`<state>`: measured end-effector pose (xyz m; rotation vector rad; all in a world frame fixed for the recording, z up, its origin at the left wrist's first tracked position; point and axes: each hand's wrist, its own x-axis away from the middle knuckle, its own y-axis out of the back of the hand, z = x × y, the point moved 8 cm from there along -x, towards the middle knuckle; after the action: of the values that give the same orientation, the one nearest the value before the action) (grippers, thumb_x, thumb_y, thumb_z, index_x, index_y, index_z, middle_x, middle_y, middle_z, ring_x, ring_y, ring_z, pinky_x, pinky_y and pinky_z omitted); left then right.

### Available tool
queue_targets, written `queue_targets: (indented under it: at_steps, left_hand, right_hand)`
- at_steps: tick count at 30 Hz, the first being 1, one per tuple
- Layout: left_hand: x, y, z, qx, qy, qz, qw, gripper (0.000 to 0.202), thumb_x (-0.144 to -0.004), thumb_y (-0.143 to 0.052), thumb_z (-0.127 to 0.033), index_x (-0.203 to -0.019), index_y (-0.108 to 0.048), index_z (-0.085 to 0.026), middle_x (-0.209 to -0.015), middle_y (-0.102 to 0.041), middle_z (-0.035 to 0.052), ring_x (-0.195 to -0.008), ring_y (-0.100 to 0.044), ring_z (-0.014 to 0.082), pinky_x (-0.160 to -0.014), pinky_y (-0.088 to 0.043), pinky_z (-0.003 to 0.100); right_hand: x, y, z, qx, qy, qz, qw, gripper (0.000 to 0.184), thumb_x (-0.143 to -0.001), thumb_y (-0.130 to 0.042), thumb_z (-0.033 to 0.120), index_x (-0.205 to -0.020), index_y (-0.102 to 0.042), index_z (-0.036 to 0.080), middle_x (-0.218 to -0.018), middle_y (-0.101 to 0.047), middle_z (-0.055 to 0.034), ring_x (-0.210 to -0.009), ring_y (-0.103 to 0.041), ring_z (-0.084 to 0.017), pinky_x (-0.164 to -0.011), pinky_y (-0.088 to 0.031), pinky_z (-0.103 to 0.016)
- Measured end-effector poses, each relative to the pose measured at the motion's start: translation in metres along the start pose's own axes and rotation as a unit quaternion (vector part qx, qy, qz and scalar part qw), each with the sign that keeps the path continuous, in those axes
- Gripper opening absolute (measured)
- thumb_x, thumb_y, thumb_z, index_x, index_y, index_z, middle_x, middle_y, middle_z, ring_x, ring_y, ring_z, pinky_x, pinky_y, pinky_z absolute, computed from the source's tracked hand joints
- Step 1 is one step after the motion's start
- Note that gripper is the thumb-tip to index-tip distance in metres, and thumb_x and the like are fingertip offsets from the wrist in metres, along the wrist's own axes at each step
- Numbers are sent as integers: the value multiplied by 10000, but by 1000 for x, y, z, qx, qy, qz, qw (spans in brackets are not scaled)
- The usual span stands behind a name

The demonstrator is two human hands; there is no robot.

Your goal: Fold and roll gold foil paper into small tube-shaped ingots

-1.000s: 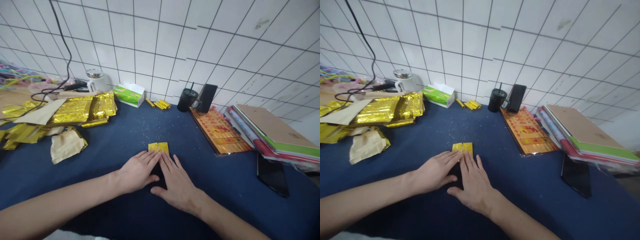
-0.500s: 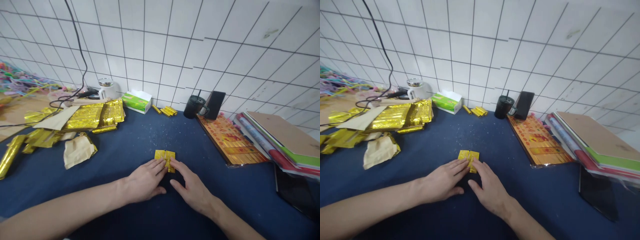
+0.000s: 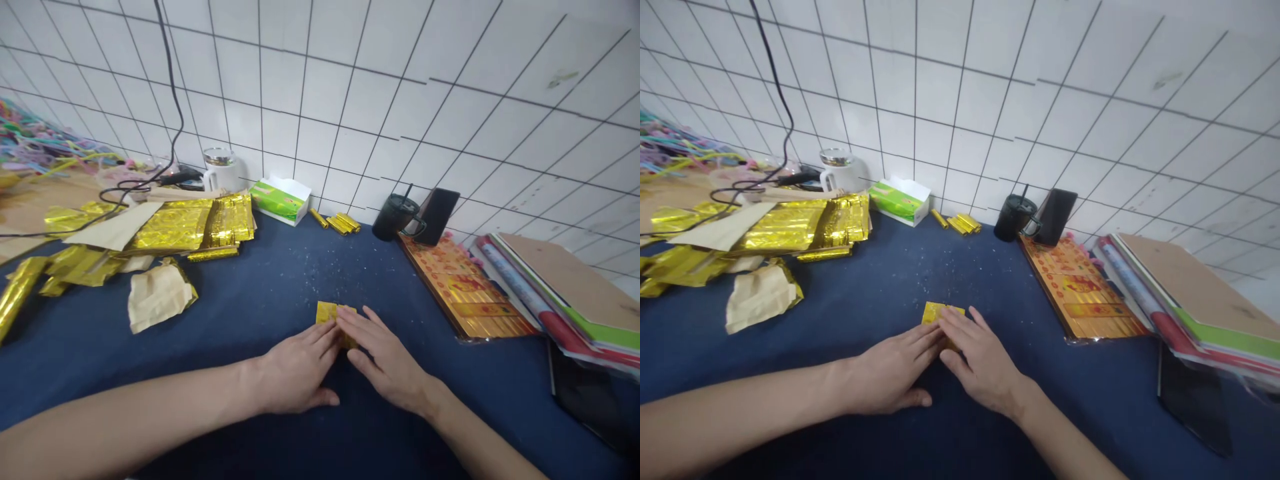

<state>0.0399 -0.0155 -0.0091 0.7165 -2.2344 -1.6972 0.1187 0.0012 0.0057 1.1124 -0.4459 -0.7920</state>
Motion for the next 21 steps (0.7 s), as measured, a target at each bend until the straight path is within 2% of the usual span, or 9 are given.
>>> queue_targets:
  at_steps: [3, 6, 11, 15, 18, 21]
  left_hand:
    - [0, 3, -5, 20, -36, -1, 999, 741, -760, -472, -524, -1287, -299, -33, -1365, -278, 200, -1299, -120, 276, -1062, -150, 400]
    - [2, 6, -8, 46, -60, 0, 997, 759, -755, -451, -558, -1290, -300, -42, -1369, -265, 205, -1299, -115, 289, -1056, -142, 438]
    - [5, 8, -7, 80, -56, 10, 995, 895, -706, -474, -602, -1334, -197, -28, -1411, -106, 212, -1297, -39, 326, -1046, -147, 464]
    - [6, 6, -9, 77, -44, 23, 996, 970, -681, -464, -641, -1346, -132, -18, -1414, -41, 215, -1297, -13, 319, -1050, -123, 454]
    - [11, 0, -11, 54, -25, 30, 998, 979, -691, -404, -675, -1344, -126, -1, -1411, -39, 219, -1298, 2, 304, -1056, -106, 425]
    - [18, -6, -13, 16, 5, 27, 1000, 937, -715, -309, -699, -1321, -216, 9, -1401, -95, 227, -1303, -20, 295, -1050, -125, 419]
  right_hand:
    - [-10, -6, 13, 1, 54, 45, 998, 718, -811, -319, 585, -1350, -216, 122, -1400, -240, -115, -1293, -180, -224, -1045, -101, -487]
    - [-17, -15, 15, 3, 76, 86, 993, 816, -771, -270, 655, -1357, -176, 95, -1411, -191, -138, -1300, -143, -234, -1049, -76, -475]
    - [-25, -22, -2, 22, 57, 109, 992, 756, -805, -230, 621, -1367, -128, 126, -1426, -160, -110, -1305, -124, -213, -1053, -57, -461]
    - [-27, -25, -8, 54, 49, 110, 991, 688, -838, -238, 572, -1369, -122, 151, -1437, -125, -87, -1311, -84, -218, -1048, -40, -479]
    - [-26, -28, -7, 65, 45, 114, 990, 675, -847, -232, 556, -1373, -100, 154, -1440, -100, -85, -1311, -72, -224, -1047, -41, -484]
    - [-25, -30, -5, 80, 42, 106, 990, 685, -842, -237, 562, -1376, -84, 161, -1442, -83, -82, -1311, -73, -234, -1046, -51, -490]
